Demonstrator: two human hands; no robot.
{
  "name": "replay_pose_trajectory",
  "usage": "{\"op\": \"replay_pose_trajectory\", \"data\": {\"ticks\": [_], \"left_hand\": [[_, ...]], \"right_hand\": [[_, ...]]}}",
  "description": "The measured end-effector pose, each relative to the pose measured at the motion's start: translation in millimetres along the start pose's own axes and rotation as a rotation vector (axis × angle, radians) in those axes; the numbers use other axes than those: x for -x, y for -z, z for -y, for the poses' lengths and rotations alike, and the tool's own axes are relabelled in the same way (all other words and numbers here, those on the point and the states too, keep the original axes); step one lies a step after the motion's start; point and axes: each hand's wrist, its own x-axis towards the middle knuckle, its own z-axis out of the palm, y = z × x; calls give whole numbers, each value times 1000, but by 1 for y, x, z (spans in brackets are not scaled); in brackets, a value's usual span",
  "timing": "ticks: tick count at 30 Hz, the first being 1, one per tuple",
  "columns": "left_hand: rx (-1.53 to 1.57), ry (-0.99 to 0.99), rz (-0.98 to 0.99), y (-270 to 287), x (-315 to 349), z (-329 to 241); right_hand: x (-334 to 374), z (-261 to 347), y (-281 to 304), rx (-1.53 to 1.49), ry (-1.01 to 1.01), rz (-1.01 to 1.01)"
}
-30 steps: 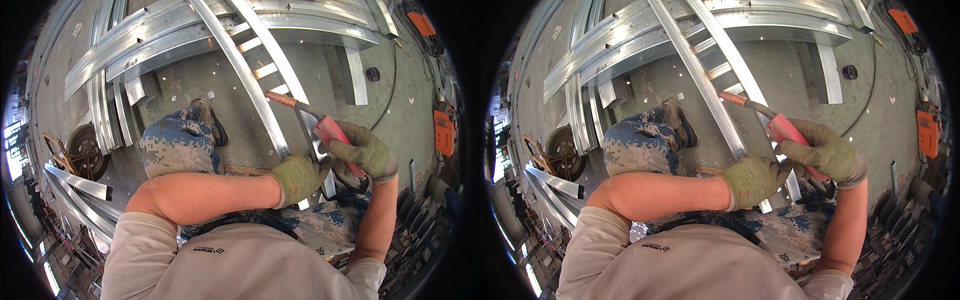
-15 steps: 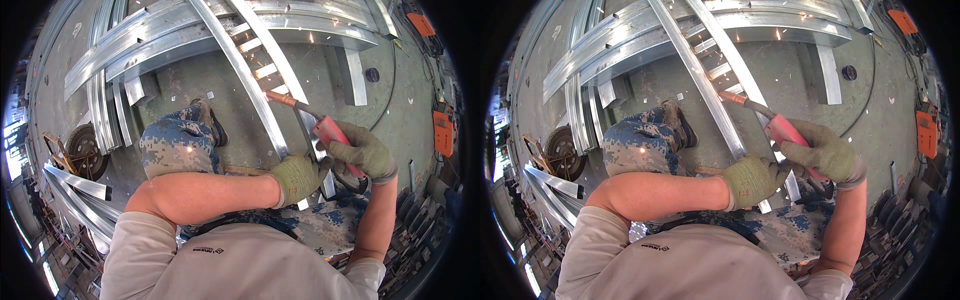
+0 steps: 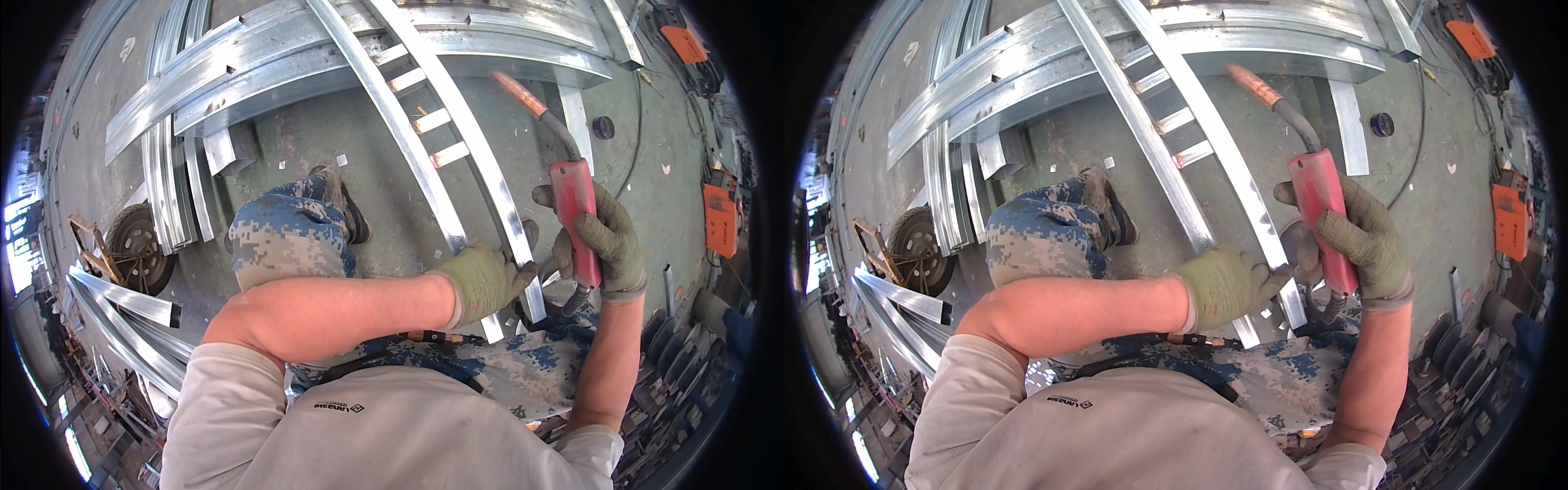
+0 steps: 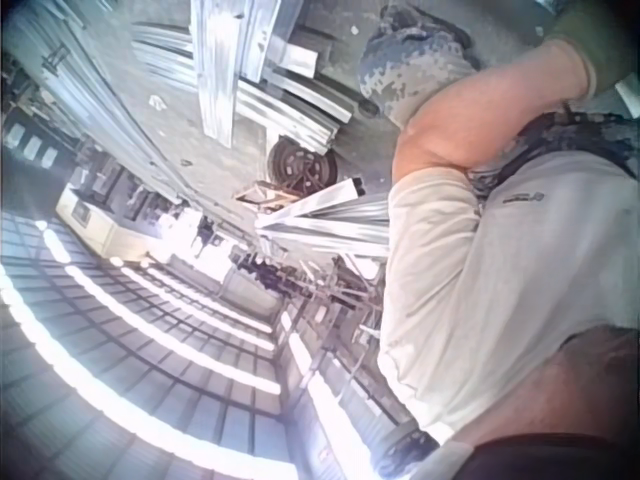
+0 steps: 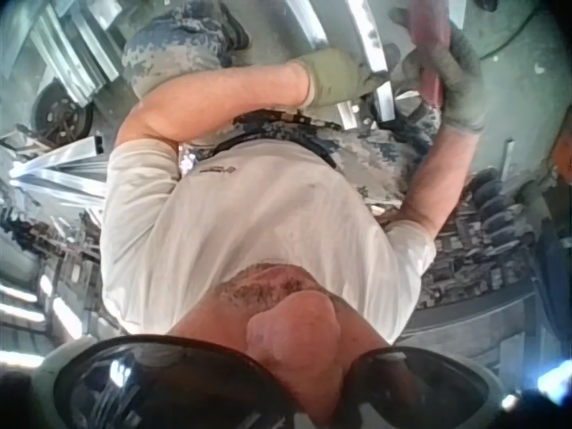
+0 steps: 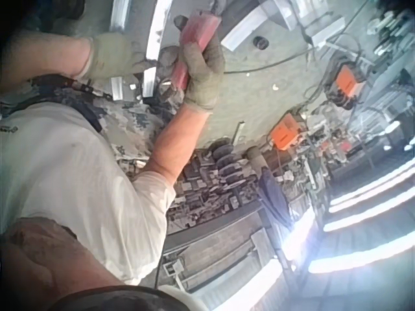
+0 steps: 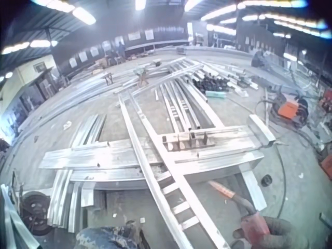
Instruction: The person welds metal bars onto a frame structure using a welding torch. They position the bars, weld them in place, and then retrieve additional pieces from a bucket to continue the assembly.
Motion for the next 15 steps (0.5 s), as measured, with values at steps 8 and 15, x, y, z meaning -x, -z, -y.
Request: {"op": "replay_pose_trajectory", "data": {"ticks": [8,15], "left_hand": [[-1,-24,-81,-3,-21,10],[-41,-52,-149,-2,-30,22]], "right_hand": [[40,-24,38,-129,249,-132],[102,-56,17,-240,304,-405]]}}
